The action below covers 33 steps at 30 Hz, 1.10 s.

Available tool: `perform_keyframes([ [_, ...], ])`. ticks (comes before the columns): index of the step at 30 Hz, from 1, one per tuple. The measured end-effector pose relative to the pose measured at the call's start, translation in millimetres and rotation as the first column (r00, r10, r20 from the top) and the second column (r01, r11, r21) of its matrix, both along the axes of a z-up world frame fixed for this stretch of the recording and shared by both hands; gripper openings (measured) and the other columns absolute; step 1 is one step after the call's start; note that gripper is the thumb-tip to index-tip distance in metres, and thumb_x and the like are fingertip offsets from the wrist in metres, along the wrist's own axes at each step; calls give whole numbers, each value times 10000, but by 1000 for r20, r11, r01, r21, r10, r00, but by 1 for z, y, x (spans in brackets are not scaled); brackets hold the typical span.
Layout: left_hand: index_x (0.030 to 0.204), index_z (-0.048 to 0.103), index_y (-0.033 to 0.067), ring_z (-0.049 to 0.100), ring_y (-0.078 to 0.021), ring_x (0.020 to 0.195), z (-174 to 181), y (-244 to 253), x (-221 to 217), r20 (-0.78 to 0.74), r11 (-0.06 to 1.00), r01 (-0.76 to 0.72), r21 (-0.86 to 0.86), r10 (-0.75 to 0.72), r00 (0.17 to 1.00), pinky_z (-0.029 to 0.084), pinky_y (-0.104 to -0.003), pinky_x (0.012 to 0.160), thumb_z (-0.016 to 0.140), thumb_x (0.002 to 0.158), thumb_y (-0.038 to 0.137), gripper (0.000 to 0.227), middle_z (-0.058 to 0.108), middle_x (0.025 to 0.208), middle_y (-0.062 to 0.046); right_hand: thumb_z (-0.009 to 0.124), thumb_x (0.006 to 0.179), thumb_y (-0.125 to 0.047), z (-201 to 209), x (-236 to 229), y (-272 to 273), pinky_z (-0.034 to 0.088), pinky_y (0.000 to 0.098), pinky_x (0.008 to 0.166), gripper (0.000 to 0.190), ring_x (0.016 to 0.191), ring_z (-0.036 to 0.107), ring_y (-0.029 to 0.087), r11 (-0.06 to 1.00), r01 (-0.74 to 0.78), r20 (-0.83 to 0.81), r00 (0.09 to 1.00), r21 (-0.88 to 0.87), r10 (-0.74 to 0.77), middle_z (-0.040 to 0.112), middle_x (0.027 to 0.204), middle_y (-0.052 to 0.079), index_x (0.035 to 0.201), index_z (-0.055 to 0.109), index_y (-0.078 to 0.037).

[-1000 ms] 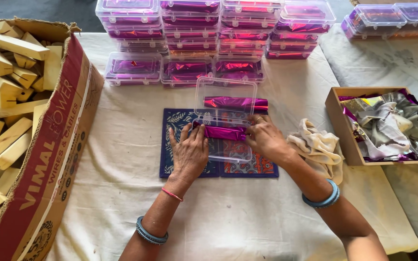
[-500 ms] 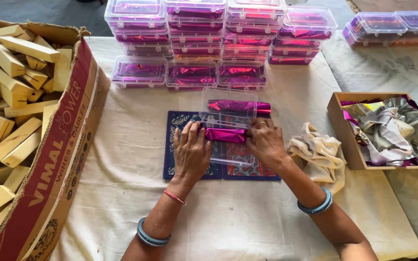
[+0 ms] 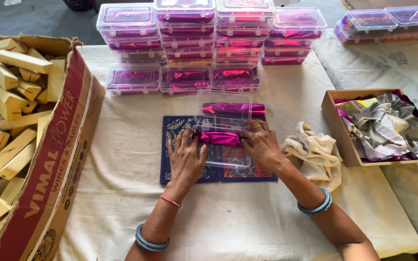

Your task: The person wipes the interior of a clear plastic container with a white cloth, then places a pink foil-wrapped item inside and closes the lid. They then pick up a yellow sandal and wipe its surface with the cloth, followed by wiping a second sandal.

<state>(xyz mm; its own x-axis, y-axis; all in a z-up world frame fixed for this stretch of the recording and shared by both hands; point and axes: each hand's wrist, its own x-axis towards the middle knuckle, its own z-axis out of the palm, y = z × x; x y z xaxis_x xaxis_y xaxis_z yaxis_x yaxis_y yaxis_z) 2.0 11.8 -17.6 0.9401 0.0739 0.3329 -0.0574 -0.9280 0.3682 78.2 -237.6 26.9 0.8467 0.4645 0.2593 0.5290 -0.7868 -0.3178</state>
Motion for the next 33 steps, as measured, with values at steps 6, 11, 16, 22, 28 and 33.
perform_keyframes([
  [6,1312,652,26,551,-334,1278,15,2,-8,200,998,-12,-57,23,979,428,-503,1055,647,919,224,439,530,1476,-177,715,932,-229,-9,38,-26,571,390,1010,191,1164,649,282,933,113,-91,992,342,-87,668,1231,104,1078,752,-111],
  [11,1327,684,48,671,-316,1045,7,20,-4,174,986,-79,-150,105,979,548,-418,925,597,908,32,428,707,1201,-146,738,898,-181,-15,86,-30,512,436,1017,189,1180,610,319,965,122,123,980,233,-154,722,1166,110,1060,793,-100],
  [16,1270,721,48,674,-349,1007,6,42,-1,298,974,-150,-172,197,934,550,-446,901,591,869,-16,427,723,1130,-178,717,905,-261,-17,111,-9,494,446,1020,246,1226,588,311,990,96,129,986,103,-109,729,1192,75,1108,788,-142],
  [22,1262,708,28,692,-351,997,5,48,0,276,932,-209,-296,293,915,557,-448,882,570,889,-35,402,718,1114,-183,655,945,-385,-25,137,13,376,556,1048,407,1351,468,276,999,37,-29,999,-37,-38,656,1324,45,1288,697,-169],
  [28,1223,707,4,706,-350,1003,7,49,1,285,880,-178,-439,325,902,562,-451,908,516,848,-77,429,730,1118,-184,671,940,-395,0,131,25,334,531,1061,379,1346,435,271,979,35,-197,978,-203,-76,630,1331,46,1241,695,-166],
  [33,1178,724,9,728,-329,993,7,51,2,339,816,-133,-563,374,863,579,-425,891,494,848,-83,414,735,1129,-185,717,903,-295,-2,129,21,322,476,1076,391,1208,608,226,991,16,-286,957,-134,-54,713,1183,44,1251,633,-140],
])
